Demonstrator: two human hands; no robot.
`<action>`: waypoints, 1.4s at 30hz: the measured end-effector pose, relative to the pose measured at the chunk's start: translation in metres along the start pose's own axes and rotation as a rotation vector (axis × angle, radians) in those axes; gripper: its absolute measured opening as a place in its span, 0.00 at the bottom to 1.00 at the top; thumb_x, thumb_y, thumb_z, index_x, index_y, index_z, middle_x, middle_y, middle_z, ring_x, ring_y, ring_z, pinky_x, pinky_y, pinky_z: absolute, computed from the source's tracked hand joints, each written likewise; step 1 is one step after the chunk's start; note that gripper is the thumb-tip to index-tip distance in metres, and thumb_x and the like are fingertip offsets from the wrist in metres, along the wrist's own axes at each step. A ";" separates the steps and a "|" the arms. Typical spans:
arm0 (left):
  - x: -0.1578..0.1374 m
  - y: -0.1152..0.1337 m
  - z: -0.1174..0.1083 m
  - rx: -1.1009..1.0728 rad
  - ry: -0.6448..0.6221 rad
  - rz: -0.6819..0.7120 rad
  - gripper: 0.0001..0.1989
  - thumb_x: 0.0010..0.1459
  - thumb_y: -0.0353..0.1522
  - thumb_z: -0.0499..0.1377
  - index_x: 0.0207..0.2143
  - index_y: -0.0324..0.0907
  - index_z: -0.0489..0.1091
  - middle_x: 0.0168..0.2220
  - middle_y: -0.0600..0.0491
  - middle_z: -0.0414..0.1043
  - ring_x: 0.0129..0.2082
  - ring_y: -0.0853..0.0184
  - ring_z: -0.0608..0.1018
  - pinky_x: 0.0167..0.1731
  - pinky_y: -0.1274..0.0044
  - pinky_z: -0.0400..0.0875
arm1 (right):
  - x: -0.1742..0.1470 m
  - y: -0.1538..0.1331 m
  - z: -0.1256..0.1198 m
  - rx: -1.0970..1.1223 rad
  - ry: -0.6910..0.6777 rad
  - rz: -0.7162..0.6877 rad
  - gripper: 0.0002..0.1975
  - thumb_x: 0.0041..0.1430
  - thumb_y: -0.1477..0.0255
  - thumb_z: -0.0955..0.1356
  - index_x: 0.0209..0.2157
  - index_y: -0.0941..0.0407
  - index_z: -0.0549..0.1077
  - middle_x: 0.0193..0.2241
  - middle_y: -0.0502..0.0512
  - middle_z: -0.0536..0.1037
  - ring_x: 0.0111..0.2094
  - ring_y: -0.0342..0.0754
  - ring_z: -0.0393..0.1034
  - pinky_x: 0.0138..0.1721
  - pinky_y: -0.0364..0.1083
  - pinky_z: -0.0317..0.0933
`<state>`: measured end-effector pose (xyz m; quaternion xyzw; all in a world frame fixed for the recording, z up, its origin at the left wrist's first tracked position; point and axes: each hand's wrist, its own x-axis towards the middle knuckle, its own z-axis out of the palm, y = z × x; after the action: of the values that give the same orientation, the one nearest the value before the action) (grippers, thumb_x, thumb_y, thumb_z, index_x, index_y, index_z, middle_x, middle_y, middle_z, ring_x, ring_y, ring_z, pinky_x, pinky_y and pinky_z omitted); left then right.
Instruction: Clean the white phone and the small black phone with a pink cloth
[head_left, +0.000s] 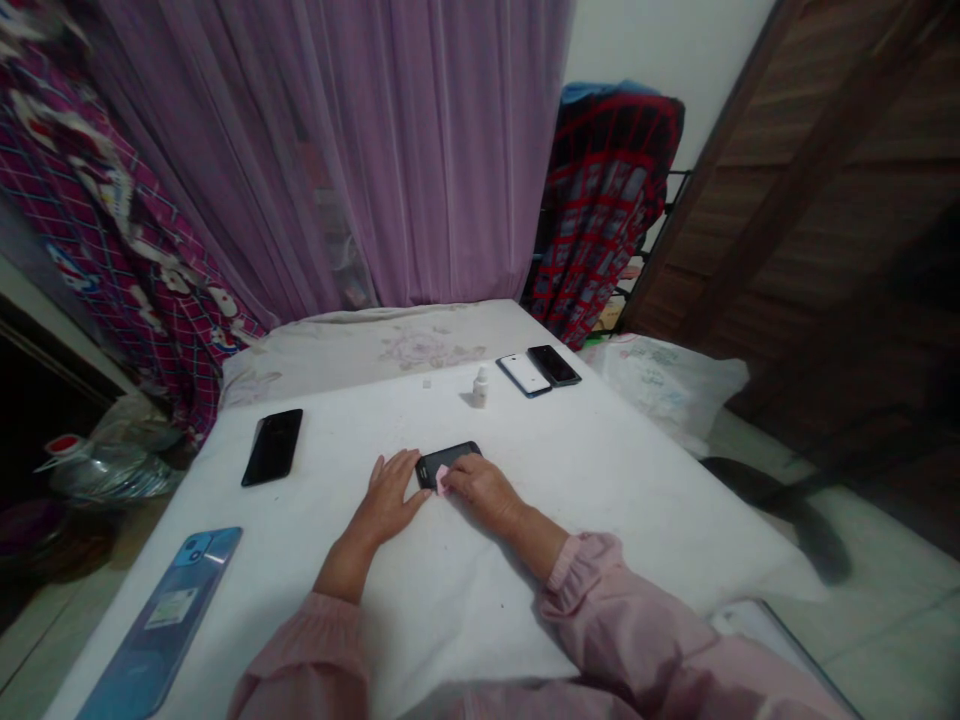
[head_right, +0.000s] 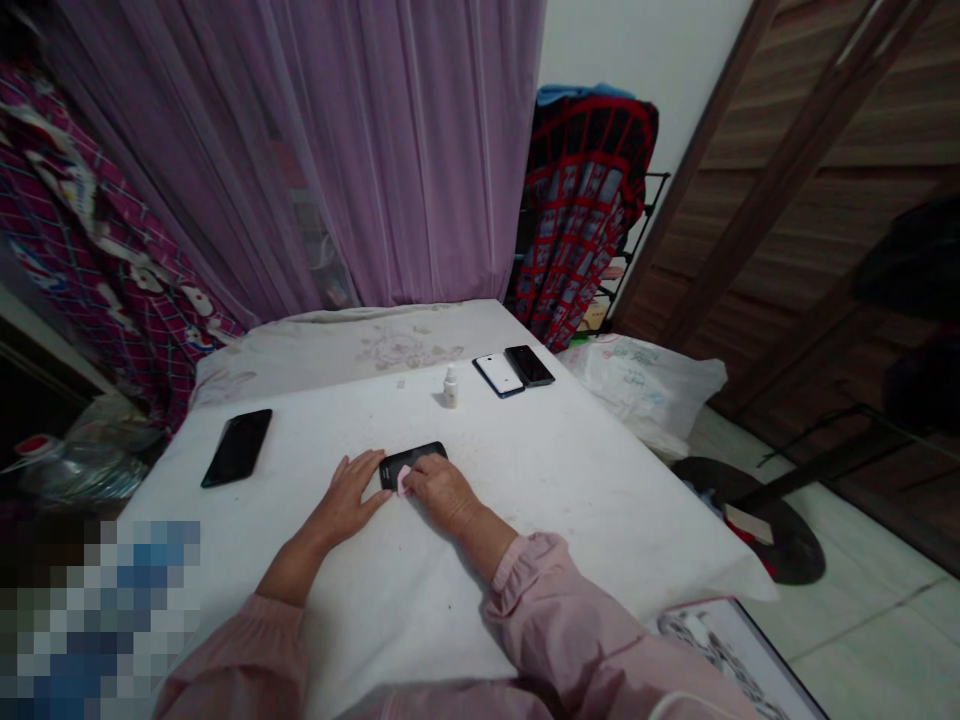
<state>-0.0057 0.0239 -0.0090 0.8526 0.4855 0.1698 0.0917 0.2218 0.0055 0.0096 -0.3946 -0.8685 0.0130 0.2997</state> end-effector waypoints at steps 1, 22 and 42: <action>0.000 0.000 0.001 0.005 0.004 -0.005 0.29 0.63 0.42 0.53 0.64 0.44 0.55 0.64 0.44 0.61 0.65 0.55 0.62 0.65 0.55 0.47 | -0.005 0.009 -0.006 0.002 0.016 0.038 0.06 0.59 0.78 0.70 0.33 0.54 0.79 0.33 0.55 0.79 0.35 0.46 0.70 0.37 0.43 0.63; 0.007 0.028 -0.005 0.056 -0.046 -0.183 0.38 0.58 0.49 0.57 0.65 0.39 0.55 0.66 0.41 0.58 0.67 0.51 0.58 0.65 0.54 0.43 | -0.035 0.051 -0.045 1.496 0.320 0.953 0.19 0.40 0.60 0.79 0.30 0.58 0.79 0.25 0.52 0.79 0.21 0.41 0.69 0.23 0.40 0.64; 0.009 0.028 0.008 0.055 0.132 -0.069 0.26 0.57 0.44 0.60 0.54 0.42 0.65 0.61 0.43 0.66 0.63 0.51 0.65 0.64 0.52 0.49 | -0.029 0.057 -0.045 1.628 0.286 0.934 0.15 0.47 0.62 0.78 0.33 0.57 0.78 0.26 0.50 0.79 0.22 0.39 0.69 0.26 0.39 0.67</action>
<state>0.0241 0.0176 -0.0052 0.8245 0.5243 0.2087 0.0418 0.2996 0.0149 0.0165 -0.3698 -0.3024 0.6846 0.5506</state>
